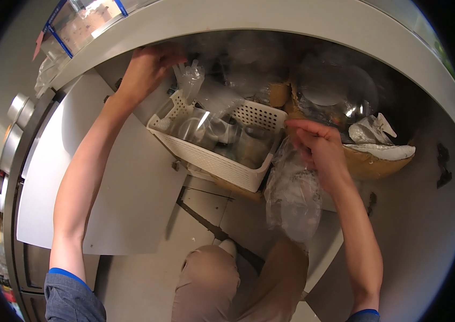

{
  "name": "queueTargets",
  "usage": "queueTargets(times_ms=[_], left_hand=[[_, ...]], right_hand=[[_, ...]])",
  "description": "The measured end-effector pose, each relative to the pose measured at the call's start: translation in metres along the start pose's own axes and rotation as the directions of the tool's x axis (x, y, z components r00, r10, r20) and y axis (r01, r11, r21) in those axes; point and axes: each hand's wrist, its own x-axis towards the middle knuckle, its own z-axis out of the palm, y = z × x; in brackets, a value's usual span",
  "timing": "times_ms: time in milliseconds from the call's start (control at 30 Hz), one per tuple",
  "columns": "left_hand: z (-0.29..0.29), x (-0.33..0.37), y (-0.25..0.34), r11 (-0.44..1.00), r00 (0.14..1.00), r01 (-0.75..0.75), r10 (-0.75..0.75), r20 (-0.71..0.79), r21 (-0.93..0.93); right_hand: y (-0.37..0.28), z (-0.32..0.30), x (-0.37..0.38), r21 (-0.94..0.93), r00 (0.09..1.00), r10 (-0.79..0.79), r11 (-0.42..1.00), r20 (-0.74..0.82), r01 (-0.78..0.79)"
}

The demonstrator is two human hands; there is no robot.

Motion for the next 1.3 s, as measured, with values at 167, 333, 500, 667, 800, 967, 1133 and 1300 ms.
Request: queueTargets(times_ms=[167, 333, 500, 667, 800, 967, 1133, 1300], left_hand=[[-0.013, -0.018, 0.03, 0.965, 0.956, 0.213, -0.238, -0.17, -0.155], [-0.021, -0.057, 0.096, 0.626, 0.694, 0.285, -0.657, -0.294, -0.726], [-0.052, -0.064, 0.102, 0.337, 0.708, 0.383, -0.705, 0.039, -0.86], [-0.108, -0.056, 0.121, 0.049, 0.741, 0.377, -0.614, 0.27, -0.925], [-0.173, -0.041, 0.159, -0.138, 0.664, 0.467, -0.597, 0.45, -0.873], [-0.307, -0.129, 0.136, 0.739, 0.745, 0.584, -0.652, 0.14, 0.335], [-0.365, -0.286, 0.016, 0.204, 0.104, 0.957, -0.904, 0.415, 0.204], [-0.289, -0.275, 0.077, -0.131, -0.189, 0.979, -0.869, 0.457, 0.156]], right_hand=[[0.003, 0.016, 0.004, -0.13, 0.996, -0.055, 0.989, 0.074, 0.065], [-0.003, 0.047, -0.008, -0.283, 0.989, -0.142, 0.948, 0.046, 0.149], [-0.057, 0.101, -0.024, -0.422, 0.899, -0.428, 0.801, 0.093, 0.424], [-0.087, 0.108, -0.041, -0.643, 0.817, -0.492, 0.529, 0.3, 0.555], [-0.13, 0.094, -0.105, -0.534, 0.915, -0.222, 0.755, 0.337, 0.38], [-0.219, 0.065, -0.237, -0.114, 0.921, 0.343, 0.938, 0.186, -0.327], [-0.311, 0.04, -0.383, 0.068, 0.857, 0.509, 0.855, 0.078, -0.514], [-0.379, 0.014, -0.501, -0.012, 0.81, 0.392, 0.898, -0.436, -0.441]])
